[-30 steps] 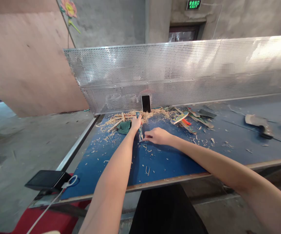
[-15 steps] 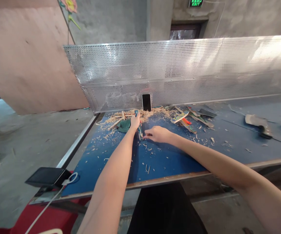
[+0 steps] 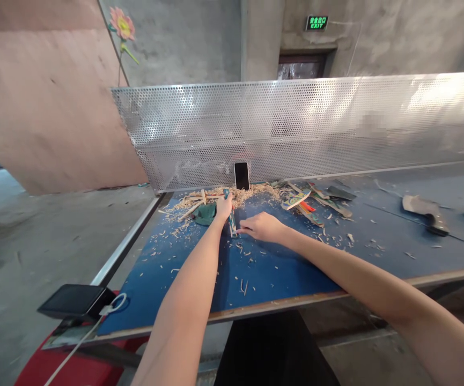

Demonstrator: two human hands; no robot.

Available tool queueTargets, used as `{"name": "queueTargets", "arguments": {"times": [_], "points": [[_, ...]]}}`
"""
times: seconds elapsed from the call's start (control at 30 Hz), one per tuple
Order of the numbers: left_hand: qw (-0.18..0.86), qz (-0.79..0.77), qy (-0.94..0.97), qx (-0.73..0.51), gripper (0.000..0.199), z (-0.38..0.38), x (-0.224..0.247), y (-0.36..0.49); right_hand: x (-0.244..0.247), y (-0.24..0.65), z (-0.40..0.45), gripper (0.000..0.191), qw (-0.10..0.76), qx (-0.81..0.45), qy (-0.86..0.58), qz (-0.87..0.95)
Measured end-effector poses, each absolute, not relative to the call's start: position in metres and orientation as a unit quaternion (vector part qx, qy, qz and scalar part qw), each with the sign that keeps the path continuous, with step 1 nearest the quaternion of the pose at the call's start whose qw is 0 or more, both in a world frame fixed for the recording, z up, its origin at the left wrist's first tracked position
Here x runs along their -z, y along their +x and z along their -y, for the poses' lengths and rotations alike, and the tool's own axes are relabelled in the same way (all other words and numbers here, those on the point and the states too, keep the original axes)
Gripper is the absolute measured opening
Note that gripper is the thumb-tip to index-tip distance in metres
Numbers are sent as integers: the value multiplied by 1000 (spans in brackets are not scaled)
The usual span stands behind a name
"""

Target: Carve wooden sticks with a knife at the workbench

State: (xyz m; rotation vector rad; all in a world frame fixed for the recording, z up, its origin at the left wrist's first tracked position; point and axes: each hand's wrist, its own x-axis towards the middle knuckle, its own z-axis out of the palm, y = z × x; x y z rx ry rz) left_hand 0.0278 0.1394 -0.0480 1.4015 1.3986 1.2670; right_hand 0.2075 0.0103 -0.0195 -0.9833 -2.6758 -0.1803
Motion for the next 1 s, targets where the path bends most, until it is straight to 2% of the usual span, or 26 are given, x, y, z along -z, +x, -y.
{"name": "queueTargets", "arguments": {"times": [0.3,0.4,0.6,0.73,1.0], "points": [[397,-552,521,-516,46,-135,48,28,4,200,-2,28,49,35,-355,933],[395,-558,524,-507,45,-136,47,28,6,202,3,28,54,57,-349,934],[398,-563,519,-506,43,-138,46,29,10,212,-2,42,118,103,-282,947],[399,-563,523,-500,42,-139,47,29,13,213,-5,43,141,122,-290,939],[403,-549,522,-513,43,-139,50,28,7,204,-2,36,77,98,-332,935]]}}
